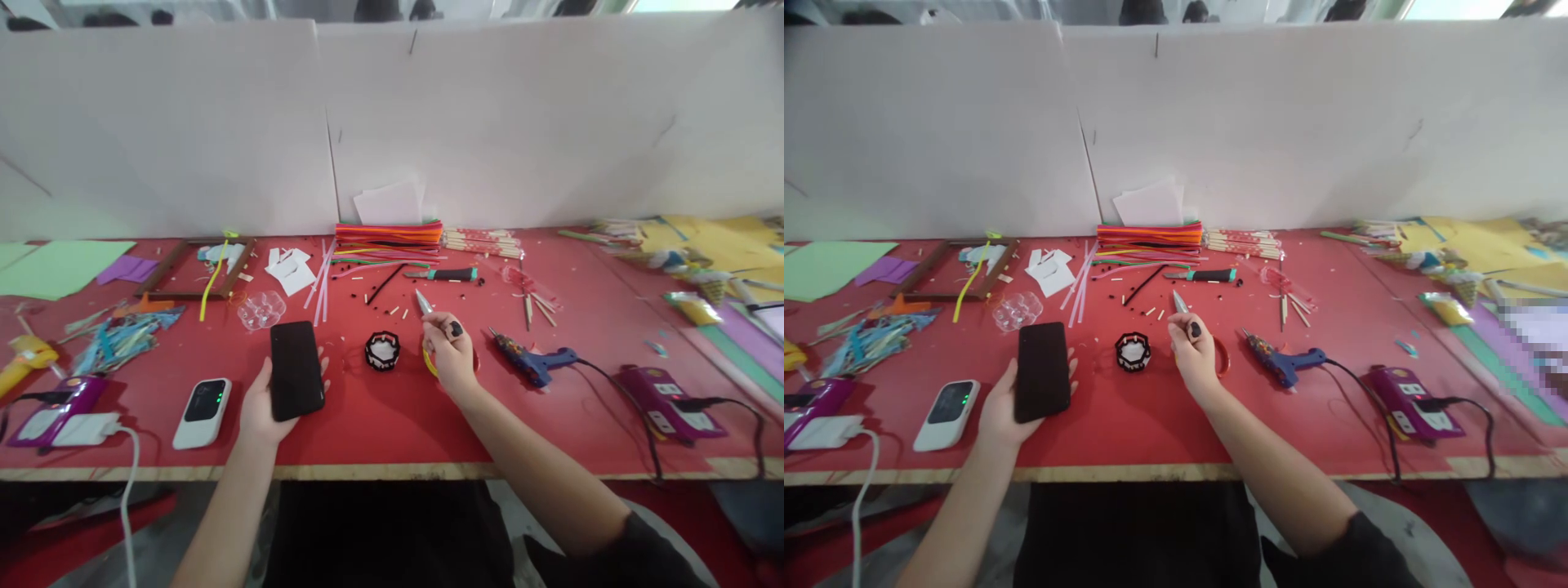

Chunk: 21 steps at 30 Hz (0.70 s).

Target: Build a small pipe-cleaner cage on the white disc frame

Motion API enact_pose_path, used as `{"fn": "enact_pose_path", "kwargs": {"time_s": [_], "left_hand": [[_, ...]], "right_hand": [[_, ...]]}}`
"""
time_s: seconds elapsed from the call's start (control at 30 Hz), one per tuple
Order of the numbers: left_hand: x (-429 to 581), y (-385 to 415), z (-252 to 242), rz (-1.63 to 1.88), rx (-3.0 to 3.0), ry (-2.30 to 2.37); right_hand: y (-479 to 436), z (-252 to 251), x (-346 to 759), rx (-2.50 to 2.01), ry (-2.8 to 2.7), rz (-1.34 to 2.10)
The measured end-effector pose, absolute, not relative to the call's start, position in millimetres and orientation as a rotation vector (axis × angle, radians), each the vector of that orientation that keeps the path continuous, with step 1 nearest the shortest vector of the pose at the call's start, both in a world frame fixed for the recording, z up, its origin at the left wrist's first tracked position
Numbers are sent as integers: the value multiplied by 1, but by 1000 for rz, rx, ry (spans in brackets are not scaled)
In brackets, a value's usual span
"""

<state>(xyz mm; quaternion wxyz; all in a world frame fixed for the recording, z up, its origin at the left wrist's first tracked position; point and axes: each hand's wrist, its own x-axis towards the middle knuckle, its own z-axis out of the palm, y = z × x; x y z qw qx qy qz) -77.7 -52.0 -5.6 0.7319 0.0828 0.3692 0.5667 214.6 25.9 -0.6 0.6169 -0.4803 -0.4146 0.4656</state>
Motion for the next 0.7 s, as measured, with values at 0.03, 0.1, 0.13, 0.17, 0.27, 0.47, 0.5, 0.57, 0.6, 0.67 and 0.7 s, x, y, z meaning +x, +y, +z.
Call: {"fn": "enact_pose_path", "kwargs": {"time_s": [0.03,0.1,0.13,0.17,0.27,0.47,0.5,0.57,0.6,0.67,0.7], "left_hand": [[-76,-52,-3,1248,156,821],[-71,-51,1,1239,115,860],[-70,-51,2,1228,104,885],[-68,-50,3,1219,101,910],[-65,-49,6,1207,117,948],[-62,-48,9,1191,161,1025],[-61,-47,8,1156,212,1097],[-60,-43,7,1106,375,1300],[-60,-40,6,1094,471,1401],[-61,-35,3,1104,625,1541],[-63,-33,2,1106,675,1581]], "right_hand": [[26,-1,215,-1104,-956,1074],[26,-2,214,-1099,-959,1085],[26,-2,214,-1097,-962,1095],[25,-3,213,-1096,-965,1106],[24,-6,213,-1116,-977,1151],[27,-12,218,-1207,-1043,1221],[28,-12,219,-1219,-1062,1219],[30,-14,219,-1240,-1103,1199],[30,-15,219,-1248,-1124,1185],[31,-17,218,-1258,-1163,1156],[31,-18,218,-1263,-1180,1146]]}}
